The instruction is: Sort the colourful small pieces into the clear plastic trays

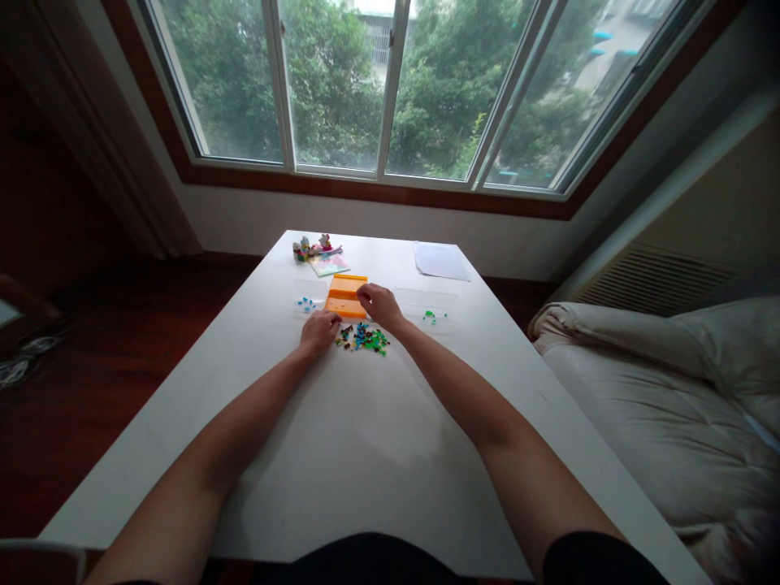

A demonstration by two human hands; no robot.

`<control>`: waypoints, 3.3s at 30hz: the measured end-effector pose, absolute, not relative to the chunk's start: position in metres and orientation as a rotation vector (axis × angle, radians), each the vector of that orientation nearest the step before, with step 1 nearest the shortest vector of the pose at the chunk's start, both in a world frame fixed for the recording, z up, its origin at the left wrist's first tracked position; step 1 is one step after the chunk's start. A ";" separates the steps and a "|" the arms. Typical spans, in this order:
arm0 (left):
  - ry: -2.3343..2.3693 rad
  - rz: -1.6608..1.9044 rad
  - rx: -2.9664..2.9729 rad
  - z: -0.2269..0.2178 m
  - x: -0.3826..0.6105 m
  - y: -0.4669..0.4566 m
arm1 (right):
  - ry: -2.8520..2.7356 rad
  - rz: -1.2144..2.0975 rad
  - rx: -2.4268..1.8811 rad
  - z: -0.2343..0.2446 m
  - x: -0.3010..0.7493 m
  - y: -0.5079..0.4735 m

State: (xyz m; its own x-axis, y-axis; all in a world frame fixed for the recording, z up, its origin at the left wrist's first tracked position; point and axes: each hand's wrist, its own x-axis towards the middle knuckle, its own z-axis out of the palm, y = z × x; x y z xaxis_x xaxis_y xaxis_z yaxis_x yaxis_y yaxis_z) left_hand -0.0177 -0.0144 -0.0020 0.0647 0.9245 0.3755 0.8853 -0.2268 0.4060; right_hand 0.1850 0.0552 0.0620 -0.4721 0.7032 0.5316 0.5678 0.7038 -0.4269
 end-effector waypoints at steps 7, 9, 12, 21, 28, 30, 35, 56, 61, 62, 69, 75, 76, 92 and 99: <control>1.959 0.867 2.210 -0.002 -0.017 -0.013 | -2.215 0.288 -0.935 0.049 0.188 0.059; 1.970 0.880 2.194 -0.002 -0.016 -0.013 | -2.237 0.300 -0.879 0.047 0.199 0.055; 1.981 0.889 2.179 -0.002 -0.017 -0.013 | -2.241 0.322 -0.837 0.044 0.216 0.047; 1.945 0.895 2.177 -0.003 -0.016 -0.013 | -2.126 0.420 -0.954 0.008 0.264 0.021; 1.972 1.124 2.052 0.003 -0.025 -0.012 | -2.008 0.594 -1.018 -0.007 0.275 0.015; 1.991 1.214 1.929 0.004 -0.032 -0.009 | -1.996 0.613 -1.023 -0.007 0.274 0.014; 1.953 1.442 1.576 -0.001 -0.056 0.002 | -2.010 0.594 -1.041 -0.006 0.274 0.012; 1.866 1.619 1.278 -0.010 -0.072 0.011 | -2.305 0.525 -0.913 0.005 0.291 0.017; 1.907 1.560 1.394 -0.008 -0.069 0.008 | -2.406 0.492 -0.862 0.011 0.292 0.015; 1.906 1.548 1.405 -0.007 -0.068 0.008 | -2.420 0.489 -0.858 0.011 0.293 0.015; 1.926 1.440 1.528 -0.004 -0.061 0.003 | -2.416 0.472 -0.835 0.005 0.293 0.019; 1.888 1.295 1.765 -0.001 -0.050 -0.003 | -2.216 0.438 -1.014 0.001 0.291 0.017; 1.872 1.271 1.809 0.000 -0.049 -0.004 | -2.179 0.428 -1.032 0.001 0.291 0.017; 1.718 1.082 2.024 0.001 -0.032 -0.010 | -1.814 0.458 -1.108 0.000 0.300 0.025; 1.713 1.065 2.008 0.005 -0.032 -0.012 | -2.300 0.454 -0.921 0.006 0.290 0.010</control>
